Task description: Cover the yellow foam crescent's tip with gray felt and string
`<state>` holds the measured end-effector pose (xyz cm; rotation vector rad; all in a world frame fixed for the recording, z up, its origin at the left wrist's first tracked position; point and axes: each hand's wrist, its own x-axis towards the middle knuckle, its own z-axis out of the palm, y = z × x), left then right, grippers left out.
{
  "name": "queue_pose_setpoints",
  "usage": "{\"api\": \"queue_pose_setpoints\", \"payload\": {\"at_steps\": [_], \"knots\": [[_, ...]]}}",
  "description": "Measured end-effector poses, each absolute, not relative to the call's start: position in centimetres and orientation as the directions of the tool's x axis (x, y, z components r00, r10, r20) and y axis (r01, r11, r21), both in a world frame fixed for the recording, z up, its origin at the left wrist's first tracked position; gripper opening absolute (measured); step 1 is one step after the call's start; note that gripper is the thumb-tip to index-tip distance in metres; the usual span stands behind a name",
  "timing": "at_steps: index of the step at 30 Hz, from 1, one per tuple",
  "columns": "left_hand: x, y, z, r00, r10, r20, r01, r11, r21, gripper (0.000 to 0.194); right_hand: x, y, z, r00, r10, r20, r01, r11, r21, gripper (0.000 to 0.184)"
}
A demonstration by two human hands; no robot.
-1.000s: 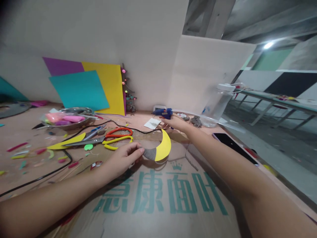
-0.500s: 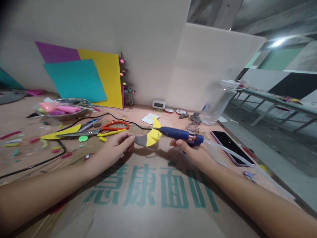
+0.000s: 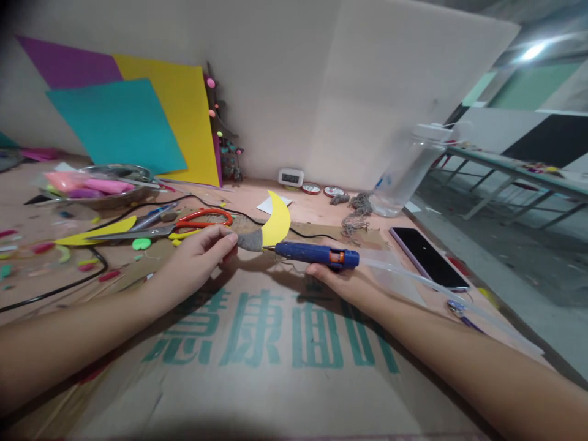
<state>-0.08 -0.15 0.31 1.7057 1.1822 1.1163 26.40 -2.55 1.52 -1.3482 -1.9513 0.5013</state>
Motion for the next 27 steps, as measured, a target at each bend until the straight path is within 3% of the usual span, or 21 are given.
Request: {"api": "queue_pose_setpoints", "payload": {"at_steps": [27], "knots": [[-0.20,0.04,0.03,0.182,0.947,0.263,0.285,-0.307,0.908,0.025,26.20,-2.61,1.52,-0.205,0.924,0.323,0.757,0.359,-0.546,0.025]]}}
